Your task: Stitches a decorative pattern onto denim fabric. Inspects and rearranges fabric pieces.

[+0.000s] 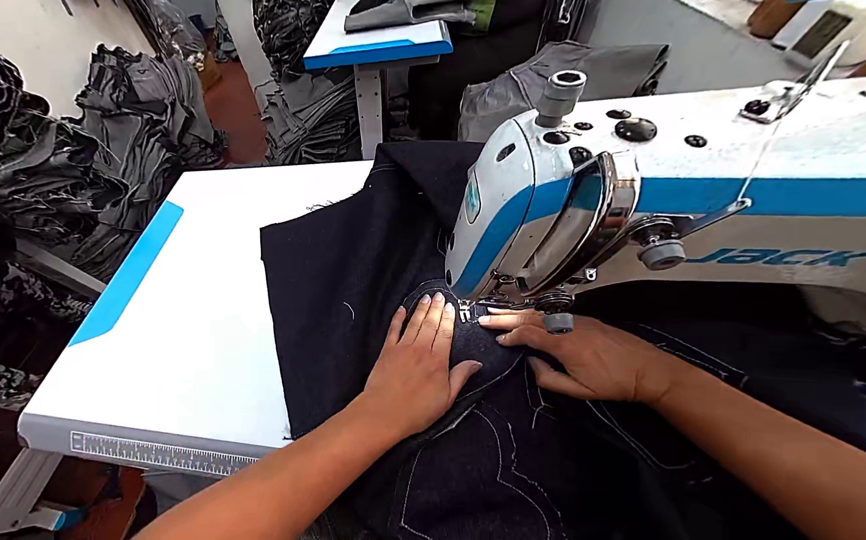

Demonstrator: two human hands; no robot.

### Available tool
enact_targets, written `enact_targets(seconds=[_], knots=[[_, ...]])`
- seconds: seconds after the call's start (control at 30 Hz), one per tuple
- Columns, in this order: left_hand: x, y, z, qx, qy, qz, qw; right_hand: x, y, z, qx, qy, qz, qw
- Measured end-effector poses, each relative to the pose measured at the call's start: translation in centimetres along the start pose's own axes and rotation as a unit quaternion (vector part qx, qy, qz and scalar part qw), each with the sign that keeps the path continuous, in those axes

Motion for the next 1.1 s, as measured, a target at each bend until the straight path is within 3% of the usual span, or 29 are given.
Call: enact_targets(seconds=[0.33, 0.8, 0.93, 1.1], knots=[[-3.4, 0.0, 1.4, 0.030, 0.141, 0.012, 0.990, -1.4, 0.2, 1.5, -0.062, -0.016, -0.066, 0.996], [-3.5, -0.4, 2.0, 0.013, 0.144, 0.038, 0.989, -1.1, 0.7, 2.1, -0.048, -0.038, -0.075, 0.995], [-0.8, -0.4, 1.7, -0.020, 0.052, 0.011, 0.998, -0.5, 0.4, 1.6, -0.066, -0.041, -0.081, 0.994], [7.1, 0.8, 3.7, -0.073, -0.216, -0.037, 0.973, 5.0, -0.2, -0.5, -0.012, -0.166, -0.105, 0.980]])
Point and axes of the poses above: each hand's wrist, its own z-axis towards the middle knuckle, its own y-axis out of the back of the hand, x = y × z, the point moved 2 cm from there along z, towards the middle knuckle, and after that the axes turned 3 degrees about -y, right-handed, at the moved point
